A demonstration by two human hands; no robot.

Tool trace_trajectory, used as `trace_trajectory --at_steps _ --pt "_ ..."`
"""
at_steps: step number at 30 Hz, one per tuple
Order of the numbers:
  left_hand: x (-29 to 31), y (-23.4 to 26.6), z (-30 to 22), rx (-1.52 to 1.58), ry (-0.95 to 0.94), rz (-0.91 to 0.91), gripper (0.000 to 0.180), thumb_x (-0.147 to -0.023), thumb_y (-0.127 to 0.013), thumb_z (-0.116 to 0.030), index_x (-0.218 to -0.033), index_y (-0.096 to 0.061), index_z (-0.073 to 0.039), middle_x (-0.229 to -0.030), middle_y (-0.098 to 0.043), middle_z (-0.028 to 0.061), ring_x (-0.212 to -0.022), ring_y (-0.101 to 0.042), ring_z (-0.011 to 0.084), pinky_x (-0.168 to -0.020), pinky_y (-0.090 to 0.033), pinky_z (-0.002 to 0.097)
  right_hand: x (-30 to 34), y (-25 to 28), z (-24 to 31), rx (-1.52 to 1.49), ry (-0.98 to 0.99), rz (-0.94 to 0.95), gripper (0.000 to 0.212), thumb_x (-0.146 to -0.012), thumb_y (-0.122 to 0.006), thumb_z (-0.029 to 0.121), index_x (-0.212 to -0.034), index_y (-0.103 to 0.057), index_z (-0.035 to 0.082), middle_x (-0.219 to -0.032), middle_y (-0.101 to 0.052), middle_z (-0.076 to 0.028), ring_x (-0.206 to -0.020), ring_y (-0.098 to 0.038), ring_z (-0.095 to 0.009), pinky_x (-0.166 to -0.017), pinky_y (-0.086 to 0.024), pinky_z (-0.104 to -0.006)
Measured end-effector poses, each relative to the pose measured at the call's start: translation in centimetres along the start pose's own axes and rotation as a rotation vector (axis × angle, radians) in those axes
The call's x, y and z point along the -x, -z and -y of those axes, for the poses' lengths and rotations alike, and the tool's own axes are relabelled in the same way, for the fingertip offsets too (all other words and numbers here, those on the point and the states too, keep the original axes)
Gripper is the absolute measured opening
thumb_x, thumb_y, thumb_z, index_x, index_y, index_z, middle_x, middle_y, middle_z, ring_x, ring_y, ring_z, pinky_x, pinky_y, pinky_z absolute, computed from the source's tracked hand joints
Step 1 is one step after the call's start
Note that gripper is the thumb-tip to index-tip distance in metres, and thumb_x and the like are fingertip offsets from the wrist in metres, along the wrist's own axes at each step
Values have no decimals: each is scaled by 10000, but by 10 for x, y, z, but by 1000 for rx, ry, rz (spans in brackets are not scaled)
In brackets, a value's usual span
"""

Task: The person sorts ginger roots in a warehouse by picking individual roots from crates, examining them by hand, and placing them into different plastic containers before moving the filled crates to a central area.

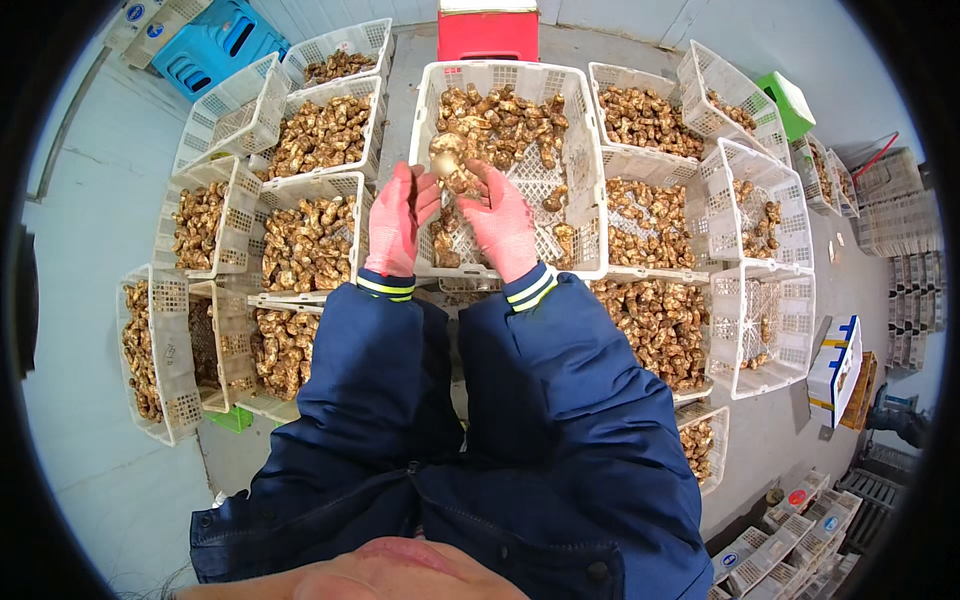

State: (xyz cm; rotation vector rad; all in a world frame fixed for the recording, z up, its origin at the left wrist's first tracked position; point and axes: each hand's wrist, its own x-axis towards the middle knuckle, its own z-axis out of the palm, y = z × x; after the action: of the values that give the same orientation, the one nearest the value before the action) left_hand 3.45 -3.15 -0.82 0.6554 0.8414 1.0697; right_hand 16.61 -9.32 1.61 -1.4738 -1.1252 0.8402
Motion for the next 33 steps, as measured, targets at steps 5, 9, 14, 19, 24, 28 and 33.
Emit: trace_trajectory --at_steps 5,9,14,19,24,28,33 --pt "1 2 -10 326 71 261 537 -882 -491 -400 -1237 -424 -2 -1179 -509 126 -1052 -509 229 -890 -391 342 9 5 -9 -896 -242 269 541 -804 -511 62 -1294 -311 -51 -940 -556 -88 -887 -574 -200 -757 -464 -292" --pt "-7 7 0 -118 -244 315 425 -885 -516 -307 -1215 -469 -44 -1132 -531 70 -1007 -515 182 -865 -386 311 11 3 3 -902 -227 439 535 -835 -517 105 -1303 -303 -40 -1075 -523 -89 -966 -551 -195 -800 -461 -298" --pt "1 -5 -16 36 -87 119 371 -864 -552 -186 -1185 -484 -13 -1014 -560 51 -887 -538 120 -785 -432 246 8 -4 0 -690 -244 473 448 -816 -539 68 -1228 -390 -27 -1073 -519 -60 -902 -543 -129 -766 -461 -244" --pt "4 -5 -15 -75 -151 145 389 -848 -582 -200 -1172 -492 -2 -963 -576 48 -827 -552 120 -759 -442 238 11 -5 -3 -829 -287 388 309 -826 -507 53 -1125 -469 -17 -919 -563 -54 -726 -522 -102 -645 -444 -233" --pt "-2 -4 -8 -19 -138 121 391 -849 -587 -207 -1165 -493 3 -959 -579 49 -798 -565 124 -740 -452 227 8 -3 -14 -823 -333 304 277 -830 -487 67 -1090 -485 -30 -799 -572 -96 -646 -539 -147 -578 -435 -249" --pt "1 -6 -12 -68 -118 118 375 -859 -573 -211 -1161 -497 -3 -978 -577 54 -799 -560 120 -736 -447 226 6 -1 -21 -882 -372 302 309 -840 -472 76 -1134 -472 -20 -850 -572 -90 -675 -555 -172 -590 -446 -252" --pt "3 -4 -13 68 -81 223 373 -854 -578 -207 -1158 -503 -4 -995 -583 42 -793 -547 95 -738 -436 223 6 1 -22 -1088 -457 402 330 -853 -452 107 -1163 -461 -6 -893 -568 -79 -738 -561 -217 -608 -445 -287"
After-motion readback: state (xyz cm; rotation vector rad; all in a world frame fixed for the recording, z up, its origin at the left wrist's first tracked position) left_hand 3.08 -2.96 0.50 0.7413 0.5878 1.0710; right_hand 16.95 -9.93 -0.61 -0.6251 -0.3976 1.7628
